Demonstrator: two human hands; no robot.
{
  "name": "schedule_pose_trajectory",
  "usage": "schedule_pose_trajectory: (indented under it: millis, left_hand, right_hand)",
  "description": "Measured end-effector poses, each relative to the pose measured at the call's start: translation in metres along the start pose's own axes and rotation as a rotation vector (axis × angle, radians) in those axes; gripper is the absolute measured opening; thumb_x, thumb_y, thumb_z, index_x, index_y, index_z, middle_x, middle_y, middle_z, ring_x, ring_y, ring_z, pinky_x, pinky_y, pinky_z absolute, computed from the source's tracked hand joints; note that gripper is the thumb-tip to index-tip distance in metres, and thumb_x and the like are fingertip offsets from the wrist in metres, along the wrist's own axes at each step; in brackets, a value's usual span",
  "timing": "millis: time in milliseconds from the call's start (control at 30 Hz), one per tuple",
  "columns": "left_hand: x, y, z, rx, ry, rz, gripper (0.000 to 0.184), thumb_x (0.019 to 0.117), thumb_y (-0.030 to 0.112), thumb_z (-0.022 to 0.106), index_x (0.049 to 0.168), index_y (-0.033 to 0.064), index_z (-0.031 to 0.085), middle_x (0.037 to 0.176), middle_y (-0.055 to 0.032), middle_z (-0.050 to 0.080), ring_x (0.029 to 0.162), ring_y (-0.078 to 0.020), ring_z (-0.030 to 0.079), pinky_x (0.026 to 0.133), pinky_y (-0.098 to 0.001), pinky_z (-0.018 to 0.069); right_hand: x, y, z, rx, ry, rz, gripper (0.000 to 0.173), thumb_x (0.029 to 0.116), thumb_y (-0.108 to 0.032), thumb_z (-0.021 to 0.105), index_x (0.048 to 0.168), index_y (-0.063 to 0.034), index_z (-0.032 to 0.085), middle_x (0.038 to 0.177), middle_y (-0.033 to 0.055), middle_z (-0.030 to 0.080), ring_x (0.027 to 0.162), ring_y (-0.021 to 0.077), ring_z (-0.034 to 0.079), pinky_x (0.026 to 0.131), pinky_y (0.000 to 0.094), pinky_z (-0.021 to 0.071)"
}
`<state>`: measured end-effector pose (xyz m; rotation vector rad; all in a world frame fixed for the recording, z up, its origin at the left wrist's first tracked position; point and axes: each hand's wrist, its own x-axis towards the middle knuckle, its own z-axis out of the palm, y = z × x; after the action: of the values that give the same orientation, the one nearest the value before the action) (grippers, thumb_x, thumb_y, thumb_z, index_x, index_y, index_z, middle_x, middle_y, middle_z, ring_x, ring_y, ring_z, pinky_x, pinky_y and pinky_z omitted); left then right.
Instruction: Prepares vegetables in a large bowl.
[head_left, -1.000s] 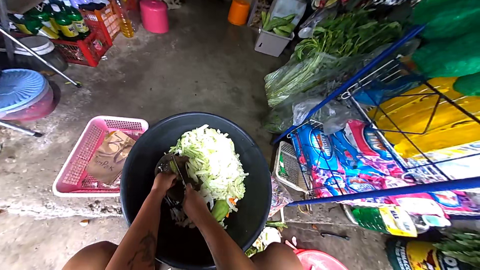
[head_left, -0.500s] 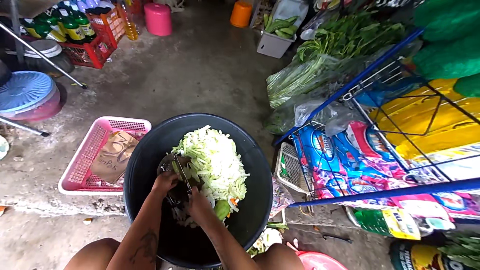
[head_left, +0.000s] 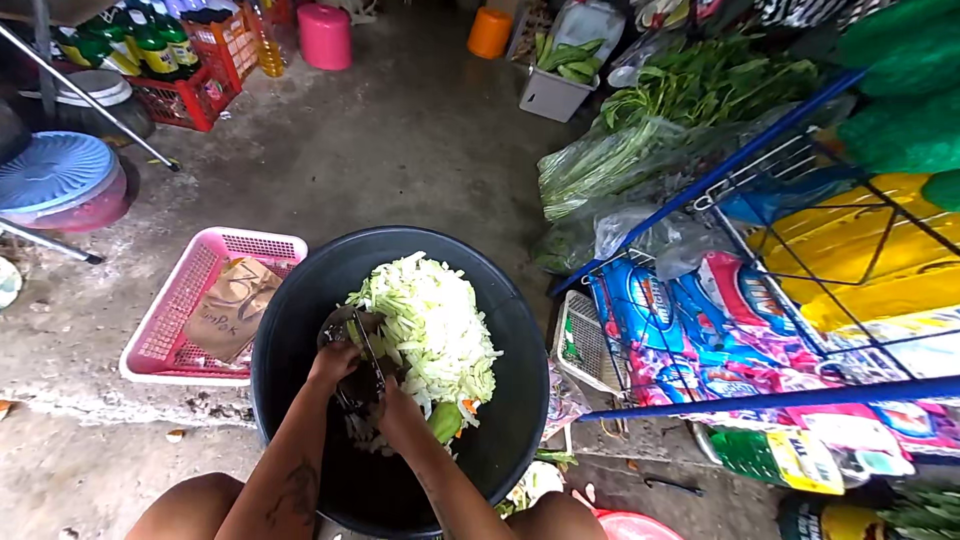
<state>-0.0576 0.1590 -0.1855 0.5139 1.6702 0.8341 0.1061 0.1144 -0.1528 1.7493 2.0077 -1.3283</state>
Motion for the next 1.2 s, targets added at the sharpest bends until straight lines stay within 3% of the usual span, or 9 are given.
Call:
schedule_pose_trajectory:
  millis: [367, 567, 667, 800, 867, 967, 1033, 1100, 1200]
  left_hand:
    - [0.006, -0.002, -0.002, 0.114, 0.016, -0.011, 0.041, 0.1019, 0.027, 0.067, 0.134, 0.0018, 0.061, 0.131, -0.0196, 0.065, 0.118, -0.0301, 0.065, 0.101, -0.0473, 0.0521]
    - [0.003, 0.0, 0.0, 0.248, 0.063, 0.006, 0.039, 0.1008, 0.03, 0.068, 0.128, 0.0015, 0.065, 0.122, -0.0192, 0.067, 0.108, -0.028, 0.066, 0.096, -0.0468, 0.0521]
    - [0.0, 0.001, -0.002, 0.282, 0.075, 0.02, 0.04, 0.1012, 0.03, 0.068, 0.128, 0.0005, 0.065, 0.126, -0.0214, 0.066, 0.113, -0.0321, 0.065, 0.099, -0.051, 0.0509]
    - [-0.002, 0.0, 0.008, 0.261, 0.089, 0.034, 0.038, 0.1038, 0.028, 0.063, 0.128, -0.0007, 0.063, 0.119, -0.0194, 0.068, 0.101, -0.0266, 0.067, 0.091, -0.0442, 0.0541]
    - [-0.002, 0.002, 0.009, 0.284, 0.079, 0.06, 0.037, 0.1046, 0.027, 0.061, 0.127, -0.0023, 0.064, 0.118, -0.0203, 0.068, 0.101, -0.0274, 0.068, 0.094, -0.0452, 0.0538]
    - [-0.009, 0.013, 0.01, 0.587, 0.075, 0.145, 0.041, 0.1074, 0.033, 0.054, 0.13, 0.0006, 0.065, 0.127, -0.0222, 0.067, 0.118, -0.0345, 0.066, 0.103, -0.0543, 0.0501]
    - [-0.015, 0.029, 0.014, 0.987, 0.06, 0.276, 0.039, 0.1062, 0.019, 0.05, 0.143, 0.0074, 0.058, 0.144, -0.0203, 0.058, 0.135, -0.0406, 0.054, 0.11, -0.0619, 0.0441]
    - [-0.009, 0.04, 0.021, 1.316, -0.051, 0.431, 0.057, 0.098, 0.002, 0.055, 0.153, 0.0183, 0.05, 0.16, -0.0121, 0.043, 0.148, -0.0423, 0.036, 0.114, -0.0661, 0.0361]
    - [0.007, 0.049, 0.028, 1.621, -0.265, 0.582, 0.059, 0.0945, 0.0, 0.061, 0.149, 0.0219, 0.055, 0.16, -0.0073, 0.045, 0.151, -0.0374, 0.032, 0.12, -0.0653, 0.0252]
  right_hand:
    - [0.026, -0.011, 0.004, 0.042, 0.002, -0.003, 0.041, 0.1117, -0.021, 0.038, 0.15, -0.0084, 0.037, 0.119, 0.022, 0.069, 0.112, 0.0372, 0.07, 0.095, 0.0553, 0.0555]
    - [0.034, -0.016, 0.004, 0.02, -0.023, 0.015, 0.044, 0.1091, -0.017, 0.041, 0.152, -0.0082, 0.035, 0.125, 0.0223, 0.067, 0.116, 0.0379, 0.068, 0.096, 0.0567, 0.0548]
    - [0.041, -0.017, 0.003, 0.031, -0.043, 0.016, 0.052, 0.1041, -0.011, 0.049, 0.154, -0.0072, 0.033, 0.13, 0.0238, 0.065, 0.12, 0.039, 0.066, 0.099, 0.0583, 0.0533]
    - [0.052, 0.014, -0.004, 0.181, -0.033, -0.12, 0.049, 0.1115, -0.023, 0.043, 0.155, -0.0033, 0.037, 0.136, 0.0267, 0.062, 0.125, 0.0387, 0.063, 0.107, 0.0558, 0.0485]
    - [0.045, 0.024, -0.01, 0.316, -0.008, -0.158, 0.048, 0.1126, -0.027, 0.041, 0.155, -0.0046, 0.037, 0.12, 0.0253, 0.065, 0.099, 0.0352, 0.07, 0.089, 0.052, 0.056]
    - [0.019, 0.041, -0.025, 0.579, 0.035, -0.123, 0.048, 0.1132, -0.029, 0.039, 0.157, -0.0085, 0.034, 0.091, 0.0144, 0.061, 0.063, 0.0224, 0.061, 0.062, 0.0402, 0.0557]
    - [0.004, 0.055, -0.034, 0.749, 0.097, -0.1, 0.046, 0.1133, -0.027, 0.04, 0.155, -0.0092, 0.036, 0.08, 0.0094, 0.057, 0.054, 0.0174, 0.056, 0.054, 0.0355, 0.0536]
    - [-0.002, 0.07, -0.037, 0.869, 0.149, -0.097, 0.042, 0.1133, -0.024, 0.04, 0.151, -0.0072, 0.038, 0.074, 0.0065, 0.054, 0.05, 0.015, 0.054, 0.05, 0.0324, 0.0528]
    - [-0.004, 0.083, -0.033, 0.915, 0.182, -0.101, 0.037, 0.1134, -0.022, 0.039, 0.146, -0.0054, 0.04, 0.072, 0.0058, 0.052, 0.05, 0.0152, 0.054, 0.05, 0.0323, 0.0534]
